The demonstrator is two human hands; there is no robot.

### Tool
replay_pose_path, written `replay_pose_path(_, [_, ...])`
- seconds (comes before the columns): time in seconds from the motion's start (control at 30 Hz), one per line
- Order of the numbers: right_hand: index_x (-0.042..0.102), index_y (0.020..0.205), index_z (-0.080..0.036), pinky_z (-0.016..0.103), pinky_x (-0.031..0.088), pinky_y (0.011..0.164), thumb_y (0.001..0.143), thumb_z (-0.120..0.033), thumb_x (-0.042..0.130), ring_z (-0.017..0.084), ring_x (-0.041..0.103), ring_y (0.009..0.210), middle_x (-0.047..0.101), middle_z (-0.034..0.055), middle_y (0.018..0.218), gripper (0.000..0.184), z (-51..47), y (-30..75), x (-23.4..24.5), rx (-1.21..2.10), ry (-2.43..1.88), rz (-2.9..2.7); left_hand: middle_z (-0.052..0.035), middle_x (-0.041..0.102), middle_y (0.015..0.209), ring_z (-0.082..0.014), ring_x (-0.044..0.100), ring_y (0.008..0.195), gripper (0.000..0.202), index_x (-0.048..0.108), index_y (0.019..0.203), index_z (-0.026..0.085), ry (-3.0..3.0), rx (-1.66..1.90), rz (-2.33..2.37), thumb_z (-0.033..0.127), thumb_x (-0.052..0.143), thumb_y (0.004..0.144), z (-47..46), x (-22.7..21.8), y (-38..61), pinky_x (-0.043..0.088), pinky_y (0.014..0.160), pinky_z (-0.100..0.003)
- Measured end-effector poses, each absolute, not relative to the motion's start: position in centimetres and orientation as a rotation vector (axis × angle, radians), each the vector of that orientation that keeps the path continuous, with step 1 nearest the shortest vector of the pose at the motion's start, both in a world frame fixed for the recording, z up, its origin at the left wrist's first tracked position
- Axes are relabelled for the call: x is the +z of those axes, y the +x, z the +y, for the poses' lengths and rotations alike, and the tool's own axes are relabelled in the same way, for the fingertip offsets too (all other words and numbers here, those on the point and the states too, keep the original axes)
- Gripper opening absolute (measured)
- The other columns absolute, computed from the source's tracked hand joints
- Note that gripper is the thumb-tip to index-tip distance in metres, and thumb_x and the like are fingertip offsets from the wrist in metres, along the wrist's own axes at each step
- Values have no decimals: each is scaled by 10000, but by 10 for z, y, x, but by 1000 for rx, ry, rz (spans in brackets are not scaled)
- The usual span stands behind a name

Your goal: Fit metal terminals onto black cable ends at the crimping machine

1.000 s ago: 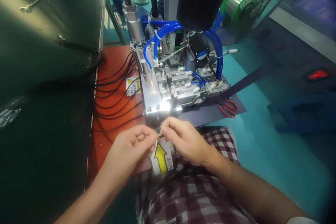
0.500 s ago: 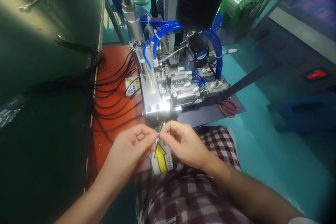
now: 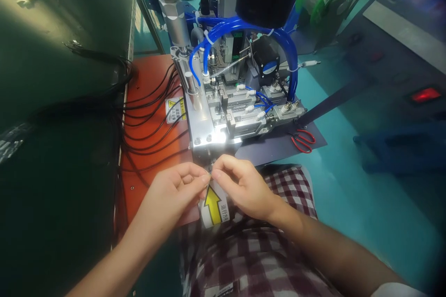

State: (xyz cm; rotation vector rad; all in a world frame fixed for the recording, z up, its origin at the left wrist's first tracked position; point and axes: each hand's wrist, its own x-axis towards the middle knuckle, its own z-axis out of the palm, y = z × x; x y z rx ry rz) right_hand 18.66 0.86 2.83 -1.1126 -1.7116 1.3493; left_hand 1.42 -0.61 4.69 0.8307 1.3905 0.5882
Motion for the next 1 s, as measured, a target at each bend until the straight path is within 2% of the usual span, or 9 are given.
replay_pose_path(0.1, [520,753,-206,260,395,619,920,-250,526,122,476,642,524,-29,683,173,12,188,24,1389,-1096,-1593,4,600,609,-95,453,472,336,695,802,174,955,653,1423,497,754,729,-5,47,15,379,454,-208])
replay_pose_path(0.2, [520,729,-202,257,375,583,907,-269,550,118,443,622,488,-33,667,193,17,191,19,1430,-1114,-1467,-42,708,756,-174,637,654,247,722,848,187,1221,758,1515,422,736,771,-4,43,16,483,589,-244])
replay_pose_path(0.27, [515,715,-199,253,355,560,899,-282,561,110,408,596,455,-43,645,207,21,193,15,1479,-1125,-1402,-43,732,865,-197,678,776,173,726,871,211,1435,801,1562,375,699,821,-4,38,15,509,696,-258])
replay_pose_path(0.37, [507,705,-196,249,343,550,887,-297,576,105,380,585,434,-50,628,219,26,195,8,1529,-1138,-1348,-30,711,899,-202,675,836,138,719,904,246,1770,819,1586,335,614,898,-4,30,14,504,744,-270])
replay_pose_path(0.5, [513,708,-195,249,349,552,877,-326,591,104,384,585,449,-51,633,228,29,193,-1,1551,-1147,-1304,-28,659,874,-185,654,821,169,711,959,242,2085,825,1520,254,544,940,-2,22,12,497,761,-269])
replay_pose_path(0.63, [515,714,-198,252,379,572,879,-320,592,108,414,591,464,-49,640,219,28,193,-4,1555,-1131,-1280,-27,624,884,-147,642,792,170,700,1003,201,2216,856,1480,208,539,949,1,17,10,490,711,-231])
replay_pose_path(0.8, [520,721,-195,247,355,557,893,-306,579,109,411,601,472,-41,655,213,27,198,-5,1497,-1173,-1310,-19,622,917,-126,650,803,186,687,1056,182,2262,851,1416,177,530,956,2,13,10,502,733,-219])
replay_pose_path(1.0, [516,718,-189,250,345,548,888,-301,577,104,393,582,453,-45,642,213,28,197,-13,1517,-1149,-1296,5,570,858,-101,606,687,251,711,1076,197,2345,795,1451,127,509,945,0,9,8,476,621,-214])
